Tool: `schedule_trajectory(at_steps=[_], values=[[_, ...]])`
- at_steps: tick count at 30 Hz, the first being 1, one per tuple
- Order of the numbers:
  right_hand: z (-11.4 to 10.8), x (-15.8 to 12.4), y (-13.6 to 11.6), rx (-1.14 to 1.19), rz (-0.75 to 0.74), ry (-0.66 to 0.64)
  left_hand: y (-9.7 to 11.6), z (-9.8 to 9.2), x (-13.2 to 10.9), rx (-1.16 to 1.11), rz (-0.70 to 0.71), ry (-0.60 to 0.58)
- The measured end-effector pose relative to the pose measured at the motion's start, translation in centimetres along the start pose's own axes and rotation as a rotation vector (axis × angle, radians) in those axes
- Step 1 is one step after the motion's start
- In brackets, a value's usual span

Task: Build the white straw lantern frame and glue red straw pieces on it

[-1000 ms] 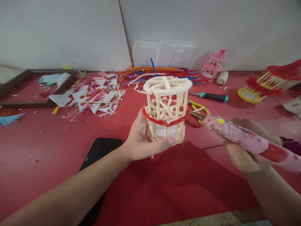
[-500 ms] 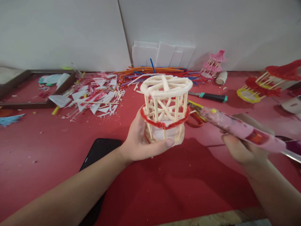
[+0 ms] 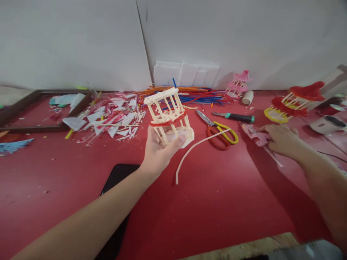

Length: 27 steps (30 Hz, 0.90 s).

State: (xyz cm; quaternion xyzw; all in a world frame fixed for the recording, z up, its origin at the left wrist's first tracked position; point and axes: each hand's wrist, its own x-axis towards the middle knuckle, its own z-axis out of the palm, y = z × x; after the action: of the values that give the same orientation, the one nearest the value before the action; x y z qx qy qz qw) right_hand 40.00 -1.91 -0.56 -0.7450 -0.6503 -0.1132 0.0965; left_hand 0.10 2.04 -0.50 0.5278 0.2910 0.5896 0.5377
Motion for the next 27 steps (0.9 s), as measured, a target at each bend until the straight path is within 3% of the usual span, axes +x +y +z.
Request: schedule_trajectory(at_steps=[3, 5, 7, 11, 13, 14, 19, 22, 27], values=[[-1.3, 0.5, -0.7, -0.082, -0.054, -0.079, 0.0, 0.2, 0.3, 0.038, -0.024, 0.081], [-2.6, 0.3, -3.4, -0.103, -0.111, -0.076, 0.1, 0.4, 0.4, 0.057, -0.042, 0.119], [-3.6, -0.5, -7.9, -0.048, -0.253, -0.093, 0.3, 0.5, 0.4, 0.068, -0.058, 0.146], [-3.6, -3.5, -18.2, 0.419, -0.720, -0.201, 0.4, 0.5, 0.5, 0.046, -0.145, 0.158], [-2.7, -4.8, -21.7, 0.505, -0.887, -0.200, 0.3, 0.4, 0.5, 0.062, -0.170, 0.183], [-2.1, -5.3, -22.7, 0.524, -0.902, -0.198, 0.2, 0.4, 0.5, 0.076, -0.173, 0.195], [-0.7, -6.8, -23.5, 0.557, -0.853, -0.120, -0.6, 0.4, 0.3, 0.066, -0.162, 0.147], [-1.8, -7.2, -23.0, 0.622, -0.829, 0.033, -1.0, 0.4, 0.1, 0.147, -0.162, 0.078], [-3.7, -6.1, -22.2, 0.569, -0.630, 0.372, -1.3, 0.7, -0.3, 0.242, -0.111, -0.026]])
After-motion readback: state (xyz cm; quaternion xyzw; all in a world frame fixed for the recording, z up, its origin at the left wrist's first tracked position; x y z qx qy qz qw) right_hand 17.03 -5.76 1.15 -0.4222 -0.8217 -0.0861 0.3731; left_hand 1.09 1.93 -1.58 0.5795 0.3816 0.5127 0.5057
